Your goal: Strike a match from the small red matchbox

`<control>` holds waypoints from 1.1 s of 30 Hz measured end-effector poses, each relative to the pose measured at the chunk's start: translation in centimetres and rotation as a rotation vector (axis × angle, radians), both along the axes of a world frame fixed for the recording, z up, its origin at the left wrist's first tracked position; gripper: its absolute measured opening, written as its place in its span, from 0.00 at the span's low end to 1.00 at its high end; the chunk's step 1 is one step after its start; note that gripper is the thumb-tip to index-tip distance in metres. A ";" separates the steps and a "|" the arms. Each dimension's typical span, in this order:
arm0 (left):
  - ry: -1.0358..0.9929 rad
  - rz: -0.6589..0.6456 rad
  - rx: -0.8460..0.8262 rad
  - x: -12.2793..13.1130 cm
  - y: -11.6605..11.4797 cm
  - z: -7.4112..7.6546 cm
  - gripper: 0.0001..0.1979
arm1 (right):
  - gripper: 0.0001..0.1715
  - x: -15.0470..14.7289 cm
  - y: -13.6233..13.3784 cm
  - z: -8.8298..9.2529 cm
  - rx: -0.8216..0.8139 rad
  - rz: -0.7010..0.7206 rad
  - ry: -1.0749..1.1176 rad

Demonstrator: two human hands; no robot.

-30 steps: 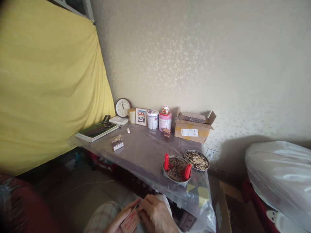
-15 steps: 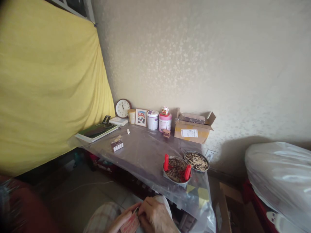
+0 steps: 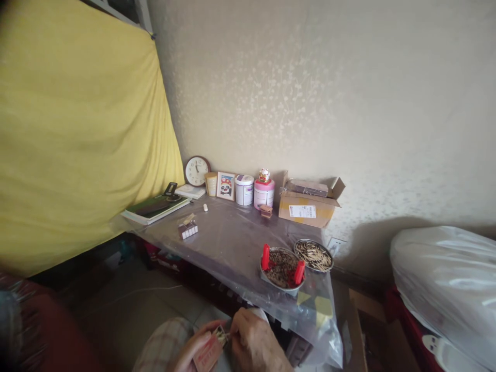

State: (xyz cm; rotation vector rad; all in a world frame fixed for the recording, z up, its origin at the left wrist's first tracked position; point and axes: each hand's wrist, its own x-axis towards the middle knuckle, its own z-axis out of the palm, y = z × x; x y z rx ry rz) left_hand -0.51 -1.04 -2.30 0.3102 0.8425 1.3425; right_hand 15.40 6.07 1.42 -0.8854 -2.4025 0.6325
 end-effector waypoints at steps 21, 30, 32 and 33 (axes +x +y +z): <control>0.187 0.181 0.068 0.9 0.4 3.3 0.21 | 0.10 -0.5 -2.2 3.3 0.101 0.043 0.104; 0.245 0.189 0.052 0.7 0.4 2.9 0.20 | 0.12 -0.3 -2.4 3.2 -0.023 0.052 0.158; 0.278 0.205 0.045 0.6 0.4 2.3 0.20 | 0.12 -0.4 -2.3 2.8 -0.046 0.050 0.215; 0.300 0.214 0.058 0.6 0.4 2.1 0.18 | 0.12 -0.5 -2.3 2.6 -0.078 0.052 0.254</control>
